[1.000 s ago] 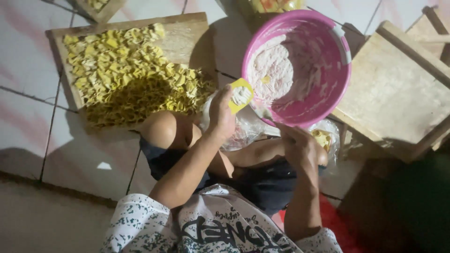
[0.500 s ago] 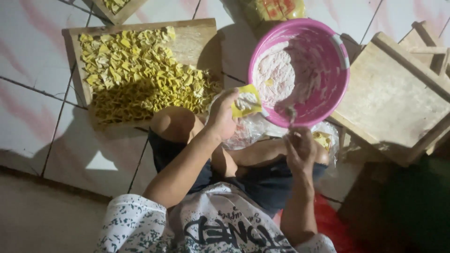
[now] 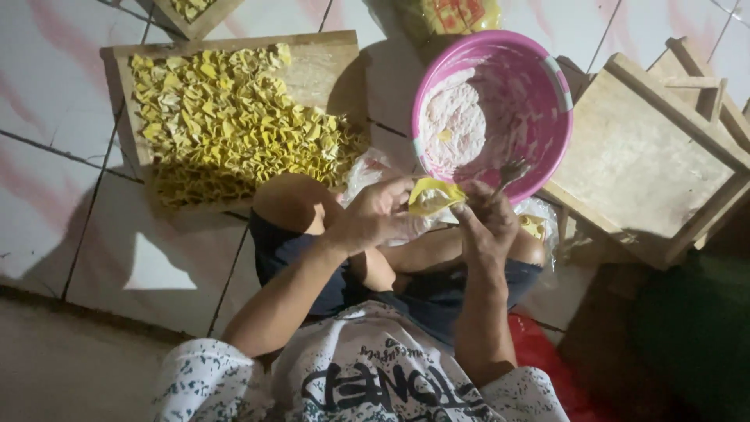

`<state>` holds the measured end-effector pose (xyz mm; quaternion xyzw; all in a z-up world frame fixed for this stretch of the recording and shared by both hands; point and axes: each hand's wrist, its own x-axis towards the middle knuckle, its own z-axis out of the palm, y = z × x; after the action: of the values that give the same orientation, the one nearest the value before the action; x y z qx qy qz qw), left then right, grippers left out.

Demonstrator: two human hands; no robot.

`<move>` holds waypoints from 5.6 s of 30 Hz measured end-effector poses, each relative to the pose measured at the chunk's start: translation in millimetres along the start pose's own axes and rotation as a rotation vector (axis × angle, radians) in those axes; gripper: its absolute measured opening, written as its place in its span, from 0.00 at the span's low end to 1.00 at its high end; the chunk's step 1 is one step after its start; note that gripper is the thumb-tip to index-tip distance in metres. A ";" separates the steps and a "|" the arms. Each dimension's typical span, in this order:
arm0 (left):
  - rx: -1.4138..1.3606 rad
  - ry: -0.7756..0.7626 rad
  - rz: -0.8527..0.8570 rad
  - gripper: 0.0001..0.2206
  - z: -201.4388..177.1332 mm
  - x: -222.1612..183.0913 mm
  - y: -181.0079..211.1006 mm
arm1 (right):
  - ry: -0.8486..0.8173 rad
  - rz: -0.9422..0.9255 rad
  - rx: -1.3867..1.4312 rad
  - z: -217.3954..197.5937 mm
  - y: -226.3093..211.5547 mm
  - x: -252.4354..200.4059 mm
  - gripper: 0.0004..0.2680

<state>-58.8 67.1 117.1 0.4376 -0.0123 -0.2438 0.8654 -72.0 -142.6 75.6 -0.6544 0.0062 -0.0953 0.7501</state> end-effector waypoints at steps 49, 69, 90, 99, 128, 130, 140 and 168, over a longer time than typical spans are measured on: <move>1.801 0.667 0.184 0.09 -289.3 143.2 -19.9 | 0.043 0.283 -0.323 -25.3 46.6 -26.0 0.04; 1.963 0.075 -0.094 0.04 -155.7 78.8 -266.6 | -0.212 0.768 -0.346 -7.0 103.3 -36.5 0.14; 0.470 0.216 -0.029 0.06 -7.1 10.2 -79.0 | -0.053 0.348 0.201 -16.0 58.5 -38.5 0.09; 0.564 0.488 0.125 0.08 -12.7 10.6 -102.5 | -0.044 0.338 -0.126 -43.6 63.5 -37.8 0.09; 0.511 0.594 -0.035 0.16 -62.8 91.4 -147.1 | -0.557 0.521 -1.517 -83.0 125.5 58.0 0.10; 0.520 0.617 -0.097 0.20 -62.4 93.0 -146.6 | -0.616 0.598 -1.475 -65.2 95.0 66.8 0.10; 0.132 0.838 -0.117 0.29 -43.7 95.0 -124.6 | -0.486 0.476 -0.684 -95.0 56.3 54.9 0.10; 0.305 0.663 0.025 0.24 15.3 57.3 -102.4 | -0.194 0.212 -0.533 -43.0 14.9 -37.4 0.12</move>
<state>-54.0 -20.3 37.4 0.6169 0.2273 -0.0733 0.7499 -112.4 -177.2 50.4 -0.8300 0.0277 0.0516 0.5546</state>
